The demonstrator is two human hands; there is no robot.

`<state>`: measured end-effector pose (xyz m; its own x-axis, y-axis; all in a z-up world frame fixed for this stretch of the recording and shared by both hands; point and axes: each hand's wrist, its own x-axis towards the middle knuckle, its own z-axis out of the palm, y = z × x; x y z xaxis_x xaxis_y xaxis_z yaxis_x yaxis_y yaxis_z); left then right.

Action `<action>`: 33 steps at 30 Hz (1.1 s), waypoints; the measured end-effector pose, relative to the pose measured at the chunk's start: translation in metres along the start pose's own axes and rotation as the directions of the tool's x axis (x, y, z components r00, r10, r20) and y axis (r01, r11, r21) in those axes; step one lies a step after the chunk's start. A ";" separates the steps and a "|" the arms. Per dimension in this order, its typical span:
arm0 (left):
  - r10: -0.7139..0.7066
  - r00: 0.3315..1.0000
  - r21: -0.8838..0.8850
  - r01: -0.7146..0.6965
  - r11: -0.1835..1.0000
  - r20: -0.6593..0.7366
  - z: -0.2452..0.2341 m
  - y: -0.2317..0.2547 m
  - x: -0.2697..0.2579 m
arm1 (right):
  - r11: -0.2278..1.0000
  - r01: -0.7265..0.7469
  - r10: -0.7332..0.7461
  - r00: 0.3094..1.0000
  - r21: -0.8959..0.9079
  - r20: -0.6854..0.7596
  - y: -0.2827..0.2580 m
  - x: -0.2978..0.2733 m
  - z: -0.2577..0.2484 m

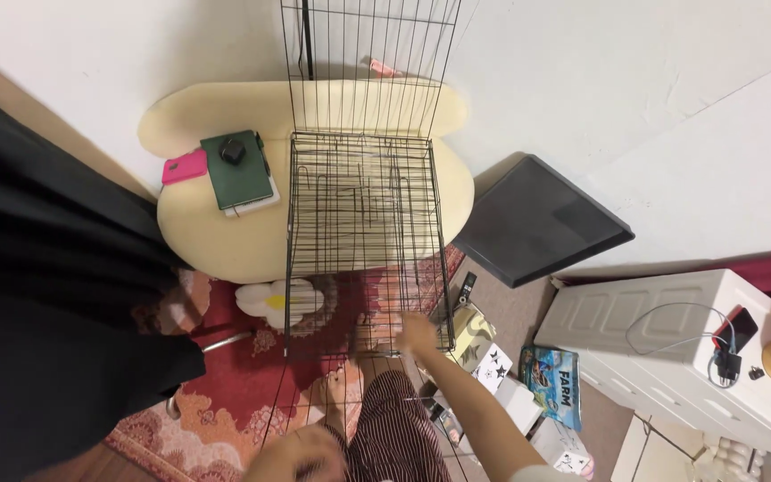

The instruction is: Assembling a wire pet cage by unfolding and hooking its sides together.

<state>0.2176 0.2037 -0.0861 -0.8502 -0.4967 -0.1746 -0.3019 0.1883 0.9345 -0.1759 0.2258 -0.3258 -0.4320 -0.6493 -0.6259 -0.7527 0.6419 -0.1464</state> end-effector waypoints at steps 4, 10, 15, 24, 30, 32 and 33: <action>-0.399 0.870 -0.306 0.310 0.900 -0.292 -0.046 -0.113 0.139 | 0.836 -0.356 0.451 0.879 0.418 -0.153 0.076 0.002 0.001; -0.603 0.677 -0.362 0.484 0.797 -0.423 -0.030 -0.251 0.211 | 0.579 -0.323 0.495 0.869 0.749 -0.008 0.180 0.051 0.082; -0.848 0.486 -0.515 0.682 0.519 -0.211 0.000 -0.298 0.232 | 0.408 -0.328 0.372 0.912 0.852 0.172 0.181 0.067 0.092; -0.855 0.497 -0.575 0.660 0.484 -0.150 0.020 -0.297 0.228 | 0.291 -0.345 0.404 0.890 0.892 0.212 0.165 0.059 0.069; -0.842 0.507 -0.563 0.647 0.514 -0.186 0.010 -0.293 0.229 | 0.176 -0.309 0.495 0.848 0.935 0.188 0.145 0.041 0.042; -0.847 0.505 -0.555 0.663 0.503 -0.164 0.007 -0.292 0.231 | 0.171 -0.296 0.518 0.838 0.940 0.170 0.149 0.040 0.037; -0.823 0.535 -0.543 0.640 0.543 -0.192 0.005 -0.287 0.230 | 0.183 -0.276 0.499 0.853 0.944 0.152 0.150 0.041 0.033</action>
<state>0.1066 0.0391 -0.3963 -0.1240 -0.5834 -0.8026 -0.4743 -0.6756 0.5644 -0.2901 0.3092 -0.3989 -0.6686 -0.1710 -0.7237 0.4502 0.6816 -0.5769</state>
